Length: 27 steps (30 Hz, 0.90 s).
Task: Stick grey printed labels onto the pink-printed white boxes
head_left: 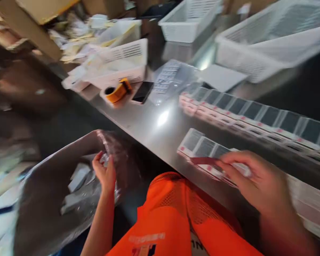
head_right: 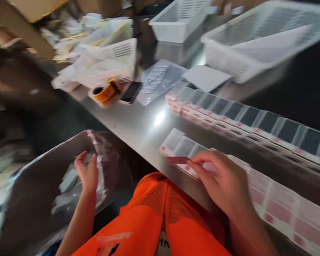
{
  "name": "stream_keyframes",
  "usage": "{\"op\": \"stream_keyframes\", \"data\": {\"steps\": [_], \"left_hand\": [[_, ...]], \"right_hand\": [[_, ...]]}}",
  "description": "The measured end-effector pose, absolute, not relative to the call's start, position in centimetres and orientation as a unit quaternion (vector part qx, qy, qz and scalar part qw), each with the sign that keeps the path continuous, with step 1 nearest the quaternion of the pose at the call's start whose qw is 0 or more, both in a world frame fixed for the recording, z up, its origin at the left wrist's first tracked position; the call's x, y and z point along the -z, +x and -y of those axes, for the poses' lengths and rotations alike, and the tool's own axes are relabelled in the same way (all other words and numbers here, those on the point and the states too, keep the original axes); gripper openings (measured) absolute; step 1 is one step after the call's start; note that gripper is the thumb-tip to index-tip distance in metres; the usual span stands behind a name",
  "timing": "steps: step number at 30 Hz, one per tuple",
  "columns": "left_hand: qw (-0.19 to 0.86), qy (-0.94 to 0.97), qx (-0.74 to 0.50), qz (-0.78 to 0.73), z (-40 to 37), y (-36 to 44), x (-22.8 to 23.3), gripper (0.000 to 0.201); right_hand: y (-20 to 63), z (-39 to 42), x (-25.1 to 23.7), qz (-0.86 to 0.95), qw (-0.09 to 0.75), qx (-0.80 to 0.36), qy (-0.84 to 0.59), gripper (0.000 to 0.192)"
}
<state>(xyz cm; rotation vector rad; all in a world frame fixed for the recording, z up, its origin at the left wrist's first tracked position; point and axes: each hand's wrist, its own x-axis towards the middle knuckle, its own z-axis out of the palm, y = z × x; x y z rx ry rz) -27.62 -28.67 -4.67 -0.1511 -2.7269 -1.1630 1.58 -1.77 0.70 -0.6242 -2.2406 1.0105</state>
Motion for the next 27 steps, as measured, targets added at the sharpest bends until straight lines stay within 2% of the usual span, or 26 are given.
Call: {"op": "stream_keyframes", "data": {"steps": [2,3,5,8,11,14,17,19,23,25,27], "left_hand": [[0.031,-0.216,0.431,0.875,24.3,-25.9,2.4,0.037],[0.002,-0.360,0.432,0.827,22.2,-24.9,0.9,0.034],[-0.057,-0.574,0.404,0.710,18.1,-22.4,-2.4,0.039],[-0.148,-0.707,0.321,0.613,13.2,-18.1,-5.6,0.046],[-0.253,-0.705,0.269,0.605,10.0,-14.7,-6.3,0.029],[-0.279,-0.678,0.274,0.623,8.3,-12.5,-5.6,0.017],[-0.319,-0.621,0.322,0.640,7.6,-11.5,-4.6,0.020],[-0.386,-0.560,0.360,0.639,7.3,-11.1,-4.0,0.026],[-0.501,-0.460,0.417,0.603,7.2,-10.6,-2.9,0.031],[-0.538,-0.442,0.420,0.582,7.3,-10.2,-2.6,0.030],[-0.552,-0.429,0.420,0.579,7.3,-10.0,-2.3,0.030]], "right_hand": [[1.3,1.6,-2.4,0.849,0.285,-0.356,-0.266,0.006],[1.4,1.4,-3.1,0.847,0.272,-0.363,-0.279,0.007],[1.9,1.2,-4.5,0.835,0.260,-0.390,-0.287,0.007],[3.4,1.6,-6.1,0.818,0.258,-0.423,-0.293,0.006],[5.2,2.4,-6.8,0.805,0.260,-0.441,-0.299,0.007],[6.8,2.7,-6.4,0.784,0.283,-0.447,-0.325,0.007],[8.3,2.4,-5.2,0.749,0.366,-0.399,-0.381,0.035],[9.1,2.1,-4.3,0.724,0.419,-0.359,-0.414,0.044],[9.2,1.8,-2.7,0.675,0.398,-0.447,-0.432,0.037],[8.6,1.9,-2.3,0.661,0.388,-0.476,-0.431,0.024],[7.9,2.1,-2.0,0.667,0.411,-0.453,-0.425,0.011]]}}
